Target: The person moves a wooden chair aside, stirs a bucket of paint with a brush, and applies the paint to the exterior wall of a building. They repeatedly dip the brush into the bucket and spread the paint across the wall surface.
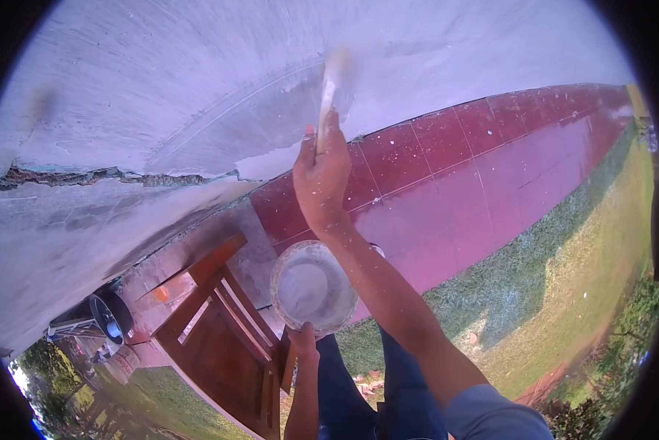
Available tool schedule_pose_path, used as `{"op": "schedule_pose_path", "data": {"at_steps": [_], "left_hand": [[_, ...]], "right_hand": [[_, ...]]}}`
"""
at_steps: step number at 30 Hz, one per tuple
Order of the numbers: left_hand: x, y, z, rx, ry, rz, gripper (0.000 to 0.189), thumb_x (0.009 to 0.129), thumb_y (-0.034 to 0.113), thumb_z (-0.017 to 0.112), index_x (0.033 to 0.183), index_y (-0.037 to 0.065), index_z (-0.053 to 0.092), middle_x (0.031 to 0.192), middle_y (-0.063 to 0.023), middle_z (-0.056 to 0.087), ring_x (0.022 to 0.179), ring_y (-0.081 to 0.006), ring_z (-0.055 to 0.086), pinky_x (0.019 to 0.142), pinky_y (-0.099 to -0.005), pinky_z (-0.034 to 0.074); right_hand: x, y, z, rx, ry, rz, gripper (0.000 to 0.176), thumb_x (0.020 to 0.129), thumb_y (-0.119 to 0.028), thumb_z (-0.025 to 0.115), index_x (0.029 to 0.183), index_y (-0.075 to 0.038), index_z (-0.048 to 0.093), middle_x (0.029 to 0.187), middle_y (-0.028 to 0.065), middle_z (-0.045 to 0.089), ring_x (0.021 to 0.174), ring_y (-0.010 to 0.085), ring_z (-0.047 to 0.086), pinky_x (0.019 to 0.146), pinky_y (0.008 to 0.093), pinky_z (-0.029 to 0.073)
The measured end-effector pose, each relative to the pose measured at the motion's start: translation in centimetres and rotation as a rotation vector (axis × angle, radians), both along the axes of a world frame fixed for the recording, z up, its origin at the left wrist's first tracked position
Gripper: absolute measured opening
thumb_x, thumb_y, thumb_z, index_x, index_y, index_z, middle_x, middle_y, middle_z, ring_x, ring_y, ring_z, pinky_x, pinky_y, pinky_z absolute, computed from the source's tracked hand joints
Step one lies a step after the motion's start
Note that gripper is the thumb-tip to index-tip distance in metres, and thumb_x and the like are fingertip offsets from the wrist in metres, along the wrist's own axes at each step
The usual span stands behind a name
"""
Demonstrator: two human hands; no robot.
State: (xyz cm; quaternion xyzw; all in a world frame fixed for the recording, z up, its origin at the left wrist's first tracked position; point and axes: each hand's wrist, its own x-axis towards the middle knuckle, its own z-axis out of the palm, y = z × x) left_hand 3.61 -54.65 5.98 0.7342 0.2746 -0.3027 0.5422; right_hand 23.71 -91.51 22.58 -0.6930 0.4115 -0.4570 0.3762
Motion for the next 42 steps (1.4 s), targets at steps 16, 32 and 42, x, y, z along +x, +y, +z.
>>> {"op": "schedule_pose_path", "data": {"at_steps": [16,32,42], "left_hand": [[1.8,-1.3,1.9,-0.014,-0.018,0.038,0.074,0.077,-0.002,0.051,0.148,-0.004,0.031,0.141,-0.0194,0.047,0.122,-0.0299,0.054,0.098,-0.0355,0.049],[-2.0,-9.1,4.4,-0.013,0.093,-0.015,0.073,0.079,0.003,0.057,0.148,0.008,0.032,0.135,-0.0167,0.049,0.111,-0.0348,0.061,0.078,-0.0501,0.062],[-2.9,-12.8,6.1,0.043,0.144,-0.049,0.079,0.077,-0.001,0.055,0.150,0.008,0.028,0.139,-0.0186,0.045,0.116,-0.0364,0.057,0.080,-0.0514,0.063]], "right_hand": [[-3.9,-8.6,1.4,0.109,-0.003,0.757,0.037,0.093,-0.004,0.065,0.130,-0.003,0.062,0.107,0.0157,0.072,0.082,0.0157,0.067,0.074,0.0283,0.052],[-24.7,-45.7,-4.9,-0.071,-0.006,-0.322,0.037,0.097,-0.013,0.058,0.130,0.003,0.058,0.087,0.0048,0.064,0.073,0.0121,0.056,0.069,0.0296,0.049],[-6.4,-4.4,-0.9,0.319,-0.108,0.533,0.060,0.091,0.000,0.061,0.147,-0.001,0.039,0.097,0.0230,0.061,0.083,0.0414,0.065,0.071,0.0442,0.052]]}}
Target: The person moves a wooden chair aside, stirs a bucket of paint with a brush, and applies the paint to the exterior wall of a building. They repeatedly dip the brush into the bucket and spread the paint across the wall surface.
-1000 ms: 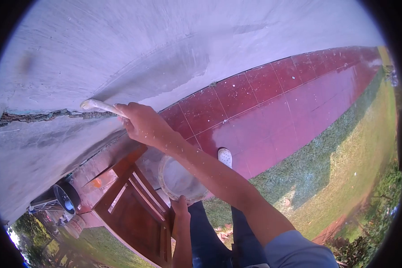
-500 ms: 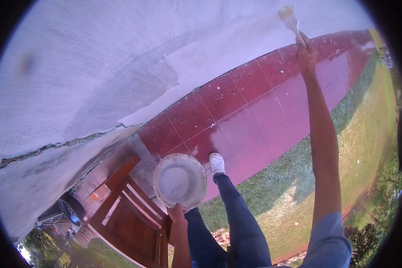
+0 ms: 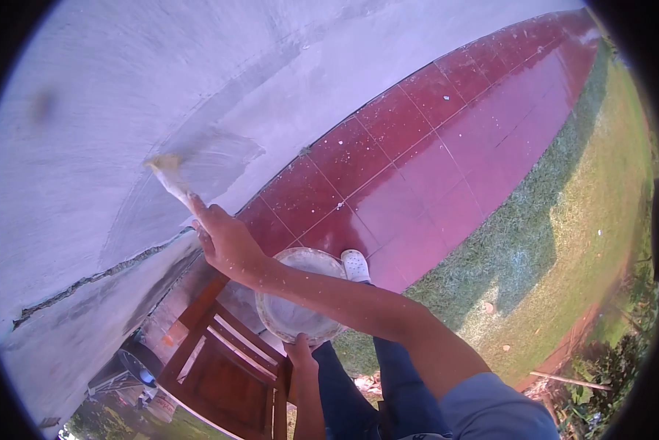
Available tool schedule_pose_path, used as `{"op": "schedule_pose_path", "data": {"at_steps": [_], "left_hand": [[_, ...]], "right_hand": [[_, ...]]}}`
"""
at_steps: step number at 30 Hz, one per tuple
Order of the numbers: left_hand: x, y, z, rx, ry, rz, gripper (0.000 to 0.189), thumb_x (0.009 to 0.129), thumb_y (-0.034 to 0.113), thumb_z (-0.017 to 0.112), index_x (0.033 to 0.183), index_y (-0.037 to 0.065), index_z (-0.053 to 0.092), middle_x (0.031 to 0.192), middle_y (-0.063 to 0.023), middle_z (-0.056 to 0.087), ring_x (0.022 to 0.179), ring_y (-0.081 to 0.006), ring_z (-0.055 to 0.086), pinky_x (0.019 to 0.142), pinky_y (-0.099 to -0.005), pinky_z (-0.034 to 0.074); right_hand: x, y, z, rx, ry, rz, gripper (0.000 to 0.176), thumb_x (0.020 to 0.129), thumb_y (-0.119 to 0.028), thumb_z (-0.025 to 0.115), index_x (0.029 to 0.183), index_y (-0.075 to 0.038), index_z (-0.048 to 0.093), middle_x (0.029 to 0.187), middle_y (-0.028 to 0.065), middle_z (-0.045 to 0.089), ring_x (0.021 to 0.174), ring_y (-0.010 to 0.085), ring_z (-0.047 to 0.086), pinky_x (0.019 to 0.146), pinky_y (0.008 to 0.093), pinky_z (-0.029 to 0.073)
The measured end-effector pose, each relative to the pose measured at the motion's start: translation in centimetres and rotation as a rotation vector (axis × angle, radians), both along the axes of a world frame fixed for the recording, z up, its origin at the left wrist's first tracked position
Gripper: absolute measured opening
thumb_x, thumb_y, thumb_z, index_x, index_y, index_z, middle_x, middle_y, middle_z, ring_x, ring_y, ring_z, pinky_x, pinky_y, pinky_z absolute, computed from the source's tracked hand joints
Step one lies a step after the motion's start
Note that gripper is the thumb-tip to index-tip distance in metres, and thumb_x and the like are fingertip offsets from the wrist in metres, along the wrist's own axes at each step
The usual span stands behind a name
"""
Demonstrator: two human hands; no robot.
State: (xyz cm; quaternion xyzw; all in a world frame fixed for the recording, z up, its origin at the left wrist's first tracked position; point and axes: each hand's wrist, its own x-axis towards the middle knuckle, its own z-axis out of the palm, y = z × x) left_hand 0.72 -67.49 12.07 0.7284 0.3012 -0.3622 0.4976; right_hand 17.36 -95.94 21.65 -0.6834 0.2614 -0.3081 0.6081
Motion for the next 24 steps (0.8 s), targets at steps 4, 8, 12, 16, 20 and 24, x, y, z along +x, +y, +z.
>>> {"op": "schedule_pose_path", "data": {"at_steps": [4,8,12,16,20,24], "left_hand": [[0.0,-0.5,0.0,-0.018,-0.014,0.016,0.076,0.076,0.001,0.056,0.148,0.007,0.031,0.136,-0.0182,0.047,0.112,-0.0363,0.058,0.077,-0.0505,0.064],[0.1,-1.1,0.6,-0.007,-0.038,0.014,0.075,0.076,0.001,0.057,0.146,0.007,0.032,0.134,-0.0181,0.048,0.110,-0.0362,0.060,0.073,-0.0500,0.064],[0.6,-1.5,1.0,0.010,-0.051,0.016,0.075,0.076,0.000,0.056,0.147,0.007,0.032,0.133,-0.0181,0.049,0.109,-0.0363,0.061,0.072,-0.0503,0.064],[0.7,-1.4,0.5,0.010,-0.042,-0.009,0.075,0.077,-0.001,0.055,0.148,0.007,0.031,0.133,-0.0181,0.049,0.110,-0.0362,0.060,0.075,-0.0506,0.064],[0.7,-2.0,0.8,-0.019,-0.070,-0.011,0.074,0.078,-0.001,0.055,0.148,0.007,0.031,0.133,-0.0180,0.049,0.112,-0.0356,0.059,0.078,-0.0505,0.063],[0.6,-1.1,0.1,-0.004,-0.040,-0.038,0.073,0.079,-0.002,0.055,0.148,0.007,0.032,0.134,-0.0179,0.049,0.114,-0.0347,0.058,0.080,-0.0495,0.063]], "right_hand": [[-1.0,-5.9,0.5,-0.241,-0.011,0.480,0.051,0.093,-0.003,0.058,0.142,-0.004,0.048,0.093,0.0222,0.065,0.084,0.0381,0.067,0.069,0.0424,0.053],[-6.9,-23.1,1.3,-0.089,0.124,0.275,0.037,0.092,-0.013,0.069,0.129,-0.005,0.064,0.078,0.0098,0.067,0.064,0.0126,0.054,0.064,0.0285,0.048],[-17.1,-37.0,0.4,-0.071,0.290,-0.072,0.051,0.090,-0.018,0.074,0.139,-0.012,0.059,0.068,-0.0064,0.046,0.058,0.0036,0.039,0.051,0.0204,0.035],[-24.0,-45.2,-0.7,-0.044,0.229,-0.357,0.047,0.094,-0.019,0.069,0.140,-0.013,0.058,0.068,-0.0075,0.047,0.056,0.0033,0.039,0.049,0.0217,0.034],[-23.9,-47.5,-4.8,-0.119,0.073,-0.693,0.043,0.096,-0.018,0.064,0.138,-0.008,0.058,0.070,-0.0060,0.047,0.056,0.0027,0.040,0.048,0.0235,0.036],[-12.9,-36.7,-3.5,-0.300,0.114,-0.779,0.045,0.100,-0.017,0.057,0.136,0.009,0.050,0.105,0.0248,0.067,0.088,0.0304,0.068,0.082,0.0357,0.052]]}}
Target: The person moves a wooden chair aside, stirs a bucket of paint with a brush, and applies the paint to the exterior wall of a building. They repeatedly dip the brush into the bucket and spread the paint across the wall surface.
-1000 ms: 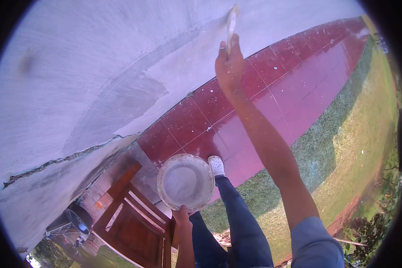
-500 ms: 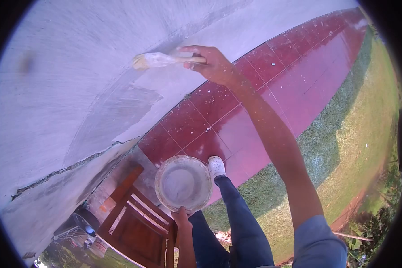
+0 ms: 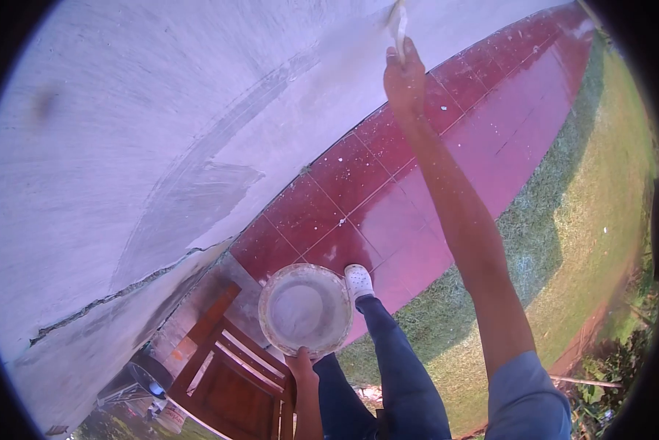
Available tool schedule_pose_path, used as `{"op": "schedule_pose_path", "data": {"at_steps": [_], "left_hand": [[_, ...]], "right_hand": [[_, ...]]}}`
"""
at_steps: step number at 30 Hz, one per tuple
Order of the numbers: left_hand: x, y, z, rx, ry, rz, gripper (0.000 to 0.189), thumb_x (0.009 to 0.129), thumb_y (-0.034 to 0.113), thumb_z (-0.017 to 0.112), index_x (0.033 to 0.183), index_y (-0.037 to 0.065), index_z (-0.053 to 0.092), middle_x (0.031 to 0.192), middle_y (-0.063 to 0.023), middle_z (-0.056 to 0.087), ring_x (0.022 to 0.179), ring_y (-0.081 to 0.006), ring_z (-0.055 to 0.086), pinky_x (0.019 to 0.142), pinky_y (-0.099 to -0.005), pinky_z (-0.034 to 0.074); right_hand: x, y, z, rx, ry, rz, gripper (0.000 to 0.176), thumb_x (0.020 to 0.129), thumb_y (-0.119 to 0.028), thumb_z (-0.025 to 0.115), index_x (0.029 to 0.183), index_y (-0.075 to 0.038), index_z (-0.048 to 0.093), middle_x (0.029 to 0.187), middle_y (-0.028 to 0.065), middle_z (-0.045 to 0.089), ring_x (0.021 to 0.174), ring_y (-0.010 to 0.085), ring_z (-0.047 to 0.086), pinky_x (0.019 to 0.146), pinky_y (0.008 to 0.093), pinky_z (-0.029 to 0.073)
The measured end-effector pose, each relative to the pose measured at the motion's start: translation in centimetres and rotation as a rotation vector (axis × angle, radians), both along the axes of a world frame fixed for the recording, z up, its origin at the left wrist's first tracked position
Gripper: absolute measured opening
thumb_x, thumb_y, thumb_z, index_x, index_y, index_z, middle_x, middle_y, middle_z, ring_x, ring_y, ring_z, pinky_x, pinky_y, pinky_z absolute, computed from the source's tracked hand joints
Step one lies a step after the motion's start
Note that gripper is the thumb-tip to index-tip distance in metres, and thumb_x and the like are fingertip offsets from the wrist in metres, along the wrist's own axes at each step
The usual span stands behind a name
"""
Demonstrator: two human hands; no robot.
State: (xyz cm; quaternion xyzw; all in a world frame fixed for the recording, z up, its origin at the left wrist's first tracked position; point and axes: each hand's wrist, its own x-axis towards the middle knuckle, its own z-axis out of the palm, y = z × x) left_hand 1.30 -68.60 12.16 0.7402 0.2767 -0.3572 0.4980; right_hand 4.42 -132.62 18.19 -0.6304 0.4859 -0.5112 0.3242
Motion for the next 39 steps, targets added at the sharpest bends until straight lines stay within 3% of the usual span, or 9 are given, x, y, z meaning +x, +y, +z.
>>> {"op": "schedule_pose_path", "data": {"at_steps": [3,7,12,17,26,30,32,33,39], "left_hand": [[-0.4,-0.7,-0.1,-0.020,0.001,-0.014,0.073,0.079,-0.001,0.055,0.147,0.007,0.032,0.134,-0.0177,0.049,0.113,-0.0342,0.059,0.080,-0.0484,0.063],[-1.1,-1.9,0.0,0.039,-0.019,0.034,0.071,0.080,0.001,0.056,0.147,0.006,0.031,0.133,-0.0182,0.050,0.112,-0.0331,0.059,0.081,-0.0482,0.062],[-1.5,0.4,-1.3,0.003,0.065,0.080,0.072,0.081,0.005,0.058,0.147,0.008,0.030,0.137,-0.0178,0.046,0.115,-0.0327,0.058,0.081,-0.0494,0.061],[-1.1,-0.8,2.2,-0.026,0.018,0.108,0.074,0.080,0.002,0.058,0.148,0.006,0.030,0.138,-0.0174,0.046,0.114,-0.0326,0.059,0.082,-0.0491,0.062],[-1.1,8.2,-1.8,0.031,-0.154,0.063,0.064,0.078,-0.005,0.055,0.139,-0.007,0.041,0.132,-0.0162,0.055,0.113,-0.0224,0.058,0.093,-0.0272,0.048],[-0.6,9.1,-1.1,0.072,-0.179,0.088,0.062,0.079,-0.005,0.054,0.139,-0.008,0.041,0.134,-0.0163,0.054,0.116,-0.0234,0.057,0.096,-0.0282,0.045],[-0.4,9.1,-0.3,0.062,-0.171,0.130,0.063,0.079,-0.005,0.054,0.140,-0.007,0.040,0.134,-0.0165,0.054,0.117,-0.0236,0.057,0.096,-0.0290,0.046],[-0.3,9.3,-0.1,0.035,-0.145,0.152,0.063,0.080,-0.005,0.053,0.141,-0.007,0.039,0.135,-0.0165,0.053,0.117,-0.0241,0.057,0.097,-0.0299,0.047],[0.1,11.3,-0.5,0.013,-0.061,0.179,0.066,0.081,-0.006,0.053,0.145,-0.005,0.035,0.138,-0.0160,0.051,0.119,-0.0253,0.056,0.095,-0.0321,0.050]], "right_hand": [[7.5,17.2,3.3,0.227,-0.147,0.178,0.051,0.100,-0.017,0.056,0.139,0.013,0.042,0.116,0.0361,0.060,0.106,0.0402,0.066,0.084,0.0400,0.052],[12.7,35.4,5.9,0.322,-0.279,0.663,0.060,0.093,-0.008,0.060,0.146,0.003,0.032,0.091,0.0243,0.058,0.079,0.0433,0.062,0.071,0.0500,0.050],[14.2,35.2,5.3,0.265,-0.194,1.279,0.036,0.090,-0.006,0.060,0.125,0.000,0.056,0.086,0.0224,0.067,0.084,0.0390,0.067,0.075,0.0467,0.052],[6.4,16.7,3.2,0.379,-0.145,0.851,0.033,0.093,-0.011,0.069,0.126,-0.008,0.067,0.078,0.0011,0.065,0.060,0.0050,0.044,0.055,0.0234,0.040],[-1.6,5.6,1.8,0.224,-0.304,0.036,0.039,0.098,-0.013,0.059,0.136,-0.001,0.058,0.077,-0.0044,0.054,0.060,0.0026,0.040,0.052,0.0213,0.036],[7.7,17.3,2.2,0.100,-0.089,0.112,0.048,0.102,-0.015,0.055,0.140,0.011,0.044,0.101,0.0172,0.066,0.084,0.0160,0.059,0.076,0.0308,0.050],[13.2,27.9,3.6,0.178,-0.117,0.200,0.048,0.101,-0.013,0.056,0.140,0.012,0.042,0.116,0.0323,0.063,0.104,0.0369,0.068,0.083,0.0350,0.053],[15.7,33.0,2.9,-0.099,0.004,0.193,0.052,0.098,-0.007,0.057,0.143,0.012,0.039,0.107,0.0290,0.064,0.090,0.0357,0.068,0.078,0.0389,0.053],[19.3,51.1,3.4,0.271,0.045,1.001,0.049,0.095,-0.012,0.062,0.140,-0.002,0.048,0.089,0.0221,0.063,0.083,0.0397,0.066,0.072,0.0453,0.053]]}}
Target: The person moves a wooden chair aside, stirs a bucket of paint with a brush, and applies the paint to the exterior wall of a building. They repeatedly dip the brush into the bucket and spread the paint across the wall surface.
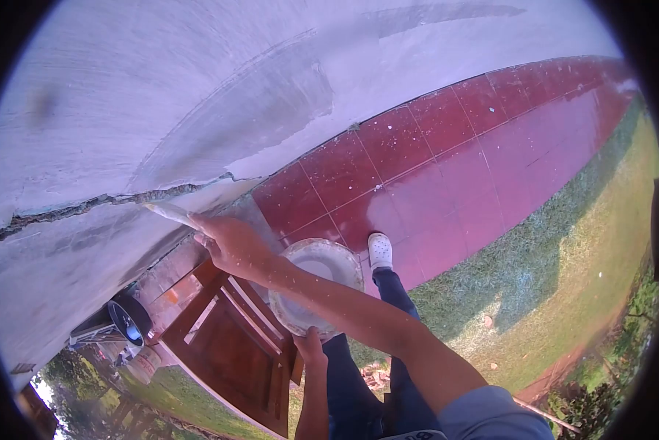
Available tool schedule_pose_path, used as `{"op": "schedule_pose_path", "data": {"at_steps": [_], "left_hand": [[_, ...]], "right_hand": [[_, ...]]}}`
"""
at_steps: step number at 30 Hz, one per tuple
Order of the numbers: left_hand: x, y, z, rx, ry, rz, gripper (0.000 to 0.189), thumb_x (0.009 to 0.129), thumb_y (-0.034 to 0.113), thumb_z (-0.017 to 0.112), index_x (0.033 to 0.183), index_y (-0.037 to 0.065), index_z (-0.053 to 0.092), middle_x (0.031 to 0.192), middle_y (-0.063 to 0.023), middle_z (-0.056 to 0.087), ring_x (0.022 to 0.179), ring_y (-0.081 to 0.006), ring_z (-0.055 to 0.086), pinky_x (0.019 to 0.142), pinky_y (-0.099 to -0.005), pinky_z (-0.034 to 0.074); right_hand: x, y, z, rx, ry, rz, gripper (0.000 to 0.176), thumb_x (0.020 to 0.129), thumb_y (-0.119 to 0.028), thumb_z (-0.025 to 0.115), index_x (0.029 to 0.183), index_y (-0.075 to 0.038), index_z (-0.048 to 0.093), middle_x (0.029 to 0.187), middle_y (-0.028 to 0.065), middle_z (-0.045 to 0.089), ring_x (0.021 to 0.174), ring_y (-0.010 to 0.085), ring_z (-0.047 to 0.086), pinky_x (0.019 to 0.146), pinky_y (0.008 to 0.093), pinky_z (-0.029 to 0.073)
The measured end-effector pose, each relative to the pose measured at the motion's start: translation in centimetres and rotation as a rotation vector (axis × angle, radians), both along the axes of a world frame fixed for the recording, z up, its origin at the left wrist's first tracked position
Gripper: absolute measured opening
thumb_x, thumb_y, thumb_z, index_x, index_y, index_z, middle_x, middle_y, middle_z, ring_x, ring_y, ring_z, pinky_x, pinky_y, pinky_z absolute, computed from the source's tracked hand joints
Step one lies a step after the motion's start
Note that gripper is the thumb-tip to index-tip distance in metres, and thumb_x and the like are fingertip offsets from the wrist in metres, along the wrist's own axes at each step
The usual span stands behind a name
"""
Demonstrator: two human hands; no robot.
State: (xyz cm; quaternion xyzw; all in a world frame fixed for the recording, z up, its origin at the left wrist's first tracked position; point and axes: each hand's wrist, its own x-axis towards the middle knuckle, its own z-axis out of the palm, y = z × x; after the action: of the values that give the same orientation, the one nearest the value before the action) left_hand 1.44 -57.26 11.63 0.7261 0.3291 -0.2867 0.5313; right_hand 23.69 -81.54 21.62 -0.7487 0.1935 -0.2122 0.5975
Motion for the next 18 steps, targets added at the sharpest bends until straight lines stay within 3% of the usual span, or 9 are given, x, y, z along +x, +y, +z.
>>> {"op": "schedule_pose_path", "data": {"at_steps": [2,4,6,7,9,13,17,18], "left_hand": [[-0.1,1.0,-0.1,-0.025,-0.043,-0.004,0.066,0.082,-0.005,0.053,0.145,-0.005,0.034,0.138,-0.0160,0.051,0.120,-0.0253,0.055,0.095,-0.0319,0.050],[0.3,0.9,0.7,-0.026,-0.013,0.018,0.066,0.081,-0.004,0.054,0.144,-0.005,0.035,0.138,-0.0159,0.050,0.120,-0.0245,0.054,0.095,-0.0316,0.050],[0.7,2.0,0.3,-0.023,-0.030,0.003,0.067,0.080,-0.004,0.055,0.144,-0.005,0.035,0.138,-0.0159,0.050,0.120,-0.0242,0.054,0.095,-0.0314,0.050],[0.9,2.5,0.1,-0.016,-0.044,-0.026,0.067,0.080,-0.003,0.055,0.144,-0.006,0.036,0.137,-0.0158,0.051,0.119,-0.0238,0.055,0.095,-0.0313,0.050],[1.6,2.9,0.5,-0.026,-0.039,-0.016,0.066,0.079,-0.003,0.055,0.143,-0.006,0.037,0.136,-0.0159,0.051,0.118,-0.0238,0.055,0.095,-0.0310,0.050],[2.2,6.6,-1.5,0.033,0.043,-0.009,0.064,0.079,-0.002,0.055,0.141,-0.007,0.039,0.132,-0.0163,0.054,0.114,-0.0240,0.058,0.093,-0.0305,0.051],[3.6,8.9,-1.7,0.081,0.027,-0.065,0.063,0.078,-0.002,0.054,0.140,-0.008,0.040,0.130,-0.0162,0.055,0.111,-0.0239,0.059,0.089,-0.0303,0.052],[4.1,8.3,-0.8,0.046,-0.013,-0.054,0.063,0.078,-0.003,0.055,0.139,-0.008,0.040,0.130,-0.0163,0.055,0.111,-0.0240,0.059,0.088,-0.0301,0.052]], "right_hand": [[0.2,0.4,-0.8,0.069,-0.307,0.024,0.043,0.097,-0.020,0.061,0.136,-0.005,0.053,0.084,0.0147,0.063,0.075,0.0286,0.065,0.068,0.0403,0.051],[-2.5,-2.7,0.3,0.437,-0.059,0.165,0.036,0.097,-0.020,0.059,0.127,0.001,0.057,0.088,0.0183,0.067,0.075,0.0276,0.068,0.071,0.0377,0.052],[-4.8,-4.8,0.1,0.755,-0.039,0.077,0.035,0.100,-0.020,0.058,0.125,0.004,0.056,0.079,0.0043,0.061,0.066,0.0068,0.053,0.060,0.0255,0.045],[-6.1,-5.9,0.0,0.865,-0.053,0.022,0.033,0.101,-0.019,0.056,0.125,0.003,0.056,0.079,0.0037,0.061,0.061,0.0046,0.048,0.054,0.0219,0.039],[-8.0,-6.9,0.1,0.890,-0.180,-0.186,0.031,0.101,-0.017,0.055,0.126,0.001,0.055,0.078,0.0037,0.061,0.059,0.0029,0.043,0.051,0.0193,0.034],[-7.7,-8.0,2.8,0.737,-0.303,-0.408,0.031,0.104,-0.018,0.052,0.128,0.001,0.054,0.077,0.0004,0.054,0.062,0.0029,0.041,0.051,0.0190,0.032],[-2.9,-8.4,1.6,0.595,-0.474,-0.431,0.032,0.104,-0.020,0.052,0.128,0.002,0.053,0.077,-0.0020,0.050,0.066,0.0020,0.039,0.052,0.0187,0.031],[-1.6,-8.4,-0.2,0.533,-0.393,-0.455,0.030,0.104,-0.020,0.052,0.124,0.001,0.055,0.076,-0.0029,0.049,0.064,0.0018,0.039,0.051,0.0189,0.032]]}}
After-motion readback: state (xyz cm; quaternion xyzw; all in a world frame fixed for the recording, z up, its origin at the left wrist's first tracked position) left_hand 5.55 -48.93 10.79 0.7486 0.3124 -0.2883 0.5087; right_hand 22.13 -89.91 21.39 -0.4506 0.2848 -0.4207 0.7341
